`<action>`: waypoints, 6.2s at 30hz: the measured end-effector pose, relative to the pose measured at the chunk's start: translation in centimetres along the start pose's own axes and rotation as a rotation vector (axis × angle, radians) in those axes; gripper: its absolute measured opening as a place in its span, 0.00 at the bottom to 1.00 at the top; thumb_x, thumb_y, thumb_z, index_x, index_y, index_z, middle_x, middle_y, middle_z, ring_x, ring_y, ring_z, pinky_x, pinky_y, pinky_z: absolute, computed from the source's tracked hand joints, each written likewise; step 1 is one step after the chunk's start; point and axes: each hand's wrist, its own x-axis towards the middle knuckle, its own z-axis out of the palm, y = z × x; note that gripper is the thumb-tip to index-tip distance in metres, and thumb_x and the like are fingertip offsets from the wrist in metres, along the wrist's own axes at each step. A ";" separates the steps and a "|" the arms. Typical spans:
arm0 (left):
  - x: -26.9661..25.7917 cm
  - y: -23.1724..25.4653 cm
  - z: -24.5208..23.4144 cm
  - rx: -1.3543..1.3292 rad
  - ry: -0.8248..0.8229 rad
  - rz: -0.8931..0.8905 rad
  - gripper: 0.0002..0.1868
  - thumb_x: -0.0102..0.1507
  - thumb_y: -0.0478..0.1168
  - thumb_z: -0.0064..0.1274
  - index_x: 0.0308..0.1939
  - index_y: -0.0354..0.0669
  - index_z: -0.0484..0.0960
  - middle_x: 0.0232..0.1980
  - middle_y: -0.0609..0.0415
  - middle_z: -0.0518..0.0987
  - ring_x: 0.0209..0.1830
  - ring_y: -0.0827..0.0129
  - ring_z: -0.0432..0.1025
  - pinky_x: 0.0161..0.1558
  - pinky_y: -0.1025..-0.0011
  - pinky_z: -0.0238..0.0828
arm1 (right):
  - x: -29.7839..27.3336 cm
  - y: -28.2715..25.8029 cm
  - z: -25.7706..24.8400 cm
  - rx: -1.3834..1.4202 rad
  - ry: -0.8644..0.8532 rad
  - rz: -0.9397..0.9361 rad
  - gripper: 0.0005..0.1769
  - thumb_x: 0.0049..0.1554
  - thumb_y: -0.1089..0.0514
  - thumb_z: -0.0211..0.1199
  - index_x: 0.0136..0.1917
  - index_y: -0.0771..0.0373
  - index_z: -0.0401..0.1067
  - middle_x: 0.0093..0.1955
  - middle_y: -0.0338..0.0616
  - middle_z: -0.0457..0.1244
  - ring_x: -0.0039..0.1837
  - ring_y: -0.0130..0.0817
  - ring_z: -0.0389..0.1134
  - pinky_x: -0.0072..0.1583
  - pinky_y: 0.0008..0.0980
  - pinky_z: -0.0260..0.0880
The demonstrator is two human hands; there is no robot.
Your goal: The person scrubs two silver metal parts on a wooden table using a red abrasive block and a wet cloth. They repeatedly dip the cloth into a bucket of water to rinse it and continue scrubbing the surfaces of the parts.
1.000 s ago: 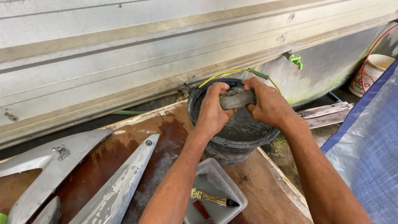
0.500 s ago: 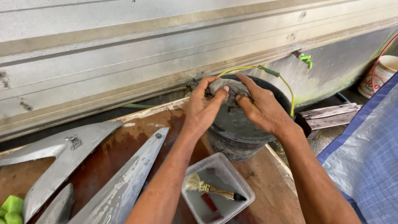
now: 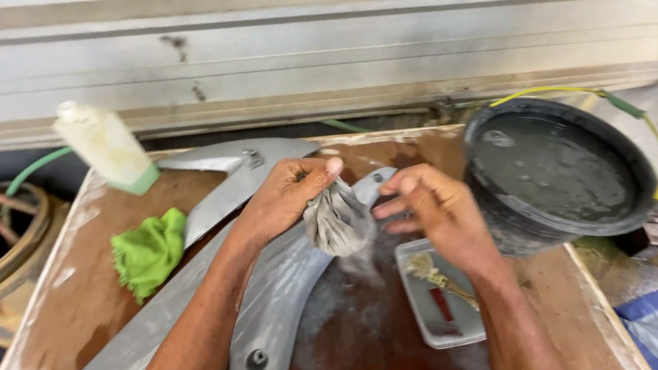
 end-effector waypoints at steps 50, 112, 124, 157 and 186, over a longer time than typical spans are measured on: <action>-18.2 -12.2 -3.4 1.386 0.409 -0.247 0.34 0.64 0.62 0.41 0.67 0.47 0.73 0.67 0.53 0.75 0.73 0.35 0.60 0.67 0.31 0.55 | 10.0 17.3 8.3 -1.015 0.374 -0.153 0.28 0.55 0.48 0.66 0.69 0.40 0.71 0.70 0.49 0.57 0.66 0.50 0.60 0.65 0.53 0.65; -18.2 -12.1 -2.6 1.187 0.702 -0.218 0.22 0.69 0.48 0.36 0.58 0.36 0.73 0.61 0.45 0.77 0.74 0.43 0.61 0.75 0.34 0.40 | 8.2 7.2 14.9 -0.930 -0.478 0.309 0.22 0.56 0.54 0.69 0.63 0.43 0.70 0.51 0.36 0.71 0.43 0.28 0.71 0.46 0.30 0.73; -18.1 -11.9 -2.6 1.106 0.650 -0.294 0.24 0.71 0.50 0.31 0.60 0.38 0.72 0.64 0.44 0.74 0.77 0.43 0.56 0.75 0.33 0.35 | 9.3 13.5 9.8 -0.967 0.297 0.245 0.27 0.60 0.55 0.63 0.72 0.56 0.63 0.62 0.51 0.63 0.52 0.49 0.70 0.55 0.53 0.77; -19.5 -9.2 0.4 0.975 0.551 0.011 0.35 0.47 0.35 0.66 0.58 0.40 0.73 0.65 0.40 0.70 0.73 0.38 0.59 0.73 0.46 0.52 | 2.7 14.5 18.8 -0.693 -0.213 -0.507 0.17 0.60 0.50 0.61 0.60 0.59 0.78 0.66 0.40 0.67 0.74 0.40 0.60 0.77 0.53 0.48; -19.5 -11.0 -3.8 1.090 0.755 -0.198 0.27 0.59 0.52 0.63 0.62 0.59 0.79 0.52 0.49 0.76 0.54 0.46 0.76 0.62 0.48 0.66 | 7.4 13.5 23.0 -1.127 -0.509 -0.311 0.27 0.62 0.32 0.47 0.47 0.51 0.77 0.44 0.44 0.71 0.54 0.43 0.72 0.59 0.48 0.65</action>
